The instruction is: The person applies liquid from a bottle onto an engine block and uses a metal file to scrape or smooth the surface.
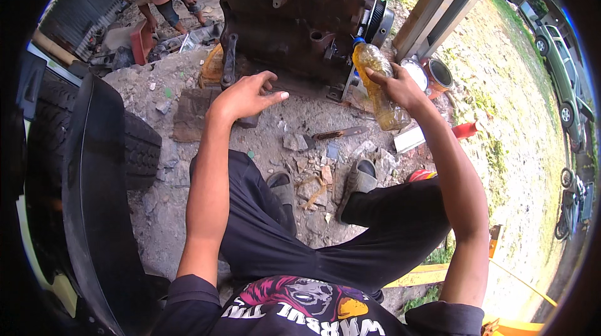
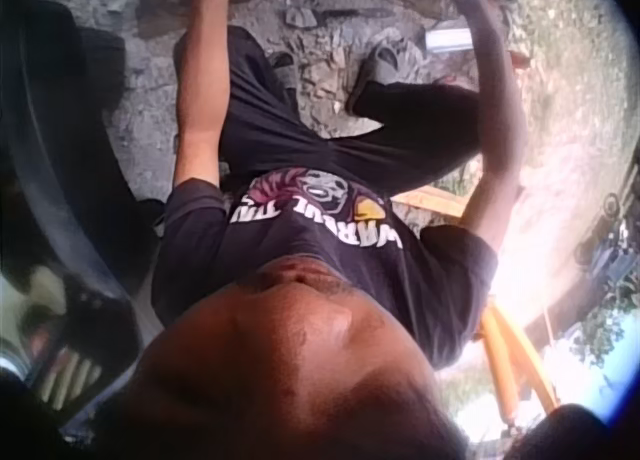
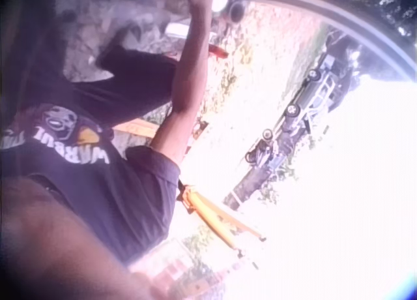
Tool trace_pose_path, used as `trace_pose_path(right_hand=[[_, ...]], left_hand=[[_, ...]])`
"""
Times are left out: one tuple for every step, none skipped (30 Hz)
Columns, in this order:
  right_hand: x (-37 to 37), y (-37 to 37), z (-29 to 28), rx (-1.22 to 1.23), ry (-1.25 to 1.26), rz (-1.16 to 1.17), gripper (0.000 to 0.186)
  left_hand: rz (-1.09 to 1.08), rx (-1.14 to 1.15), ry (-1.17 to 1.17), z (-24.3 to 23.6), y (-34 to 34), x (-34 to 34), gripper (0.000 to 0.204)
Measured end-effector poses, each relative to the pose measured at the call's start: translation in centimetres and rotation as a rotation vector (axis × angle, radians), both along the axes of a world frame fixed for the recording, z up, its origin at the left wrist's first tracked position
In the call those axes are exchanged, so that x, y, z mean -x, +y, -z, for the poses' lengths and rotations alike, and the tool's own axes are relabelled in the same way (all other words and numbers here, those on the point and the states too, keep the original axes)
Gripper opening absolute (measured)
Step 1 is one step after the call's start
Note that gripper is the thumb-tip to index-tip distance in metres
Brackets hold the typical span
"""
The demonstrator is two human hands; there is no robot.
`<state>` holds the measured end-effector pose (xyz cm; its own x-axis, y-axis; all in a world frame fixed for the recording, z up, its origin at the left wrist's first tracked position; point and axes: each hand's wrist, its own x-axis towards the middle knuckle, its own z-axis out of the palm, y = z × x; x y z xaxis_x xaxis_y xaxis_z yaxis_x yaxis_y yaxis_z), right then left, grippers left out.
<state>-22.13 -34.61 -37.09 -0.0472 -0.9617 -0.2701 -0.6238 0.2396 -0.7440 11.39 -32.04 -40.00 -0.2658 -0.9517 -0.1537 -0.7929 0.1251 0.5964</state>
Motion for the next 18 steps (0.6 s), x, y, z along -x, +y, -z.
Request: trace_pose_path(right_hand=[[-0.2, 0.6, -1.0, -0.090, 0.017, -0.037, 0.086], [-0.1, 0.8, -0.7, -0.100, 0.025, -0.086, 0.085], [0.1, 1.1, -0.3, -0.111, 0.034, -0.130, 0.084], [0.3, 1.3, -0.1, -0.122, 0.042, -0.174, 0.083], [0.3, 1.5, -0.2, -0.060, 0.077, -0.083, 0.079], [0.3, 1.7, -0.7, 0.002, 0.116, 0.009, 0.075], [1.1, 1.5, -0.5, 0.012, 0.073, 0.055, 0.070], [1.5, 1.7, -0.3, -0.041, 0.075, 0.003, 0.070], [1.7, 1.9, -0.1, -0.091, 0.071, -0.050, 0.070], [2.0, 2.3, 0.2, -0.140, 0.067, -0.102, 0.070], [1.8, 2.7, 0.5, -0.111, 0.052, -0.145, 0.069], [0.6, 3.6, -1.2, -0.139, 0.086, -0.097, 0.066], [1.1, 3.4, -0.6, -0.122, 0.068, -0.075, 0.066], [1.6, 3.2, 0.2, -0.106, 0.051, -0.052, 0.066], [1.4, 3.6, 0.5, -0.097, 0.065, -0.121, 0.066], [1.7, 4.0, 0.5, -0.081, 0.085, -0.178, 0.066], [2.9, 3.9, 2.9, -0.056, 0.031, -0.209, 0.066], [2.3, 4.5, 2.7, -0.051, 0.039, -0.202, 0.065]], left_hand=[[-0.001, 0.003, 0.006, -0.1, -0.1, -0.1, 0.073], [0.004, 0.002, 0.011, 0.0, -0.1, -0.1, 0.073], [0.014, 0.001, 0.018, 0.1, -0.2, 0.0, 0.073], [0.024, 0.000, 0.024, 0.2, -0.2, 0.1, 0.072], [0.014, -0.001, 0.018, 0.1, -0.3, 0.2, 0.072], [0.005, -0.001, 0.016, -0.1, -0.4, 0.5, 0.072], [-0.003, -0.002, 0.014, -0.1, -0.5, 0.7, 0.072], [0.002, -0.007, 0.016, 0.1, -0.6, 1.0, 0.072], [0.007, -0.009, 0.013, 0.3, -0.7, 1.1, 0.072], [0.012, -0.011, 0.010, 0.5, -0.9, 1.2, 0.071], [0.011, -0.008, -0.013, 0.7, -1.1, 1.4, 0.071], [0.015, -0.008, -0.036, 0.9, -1.1, 1.5, 0.071], [0.019, -0.008, -0.059, 1.1, -1.2, 1.6, 0.071], [0.032, -0.013, -0.041, 1.2, -1.2, 1.8, 0.071], [0.037, -0.017, -0.025, 0.9, -0.9, 1.9, 0.071], [0.053, -0.012, -0.003, 0.6, -1.1, 2.5, 0.070], [0.072, -0.009, 0.004, 0.4, -1.4, 3.1, 0.070], [0.081, -0.014, 0.002, 0.6, -1.3, 3.3, 0.070]])
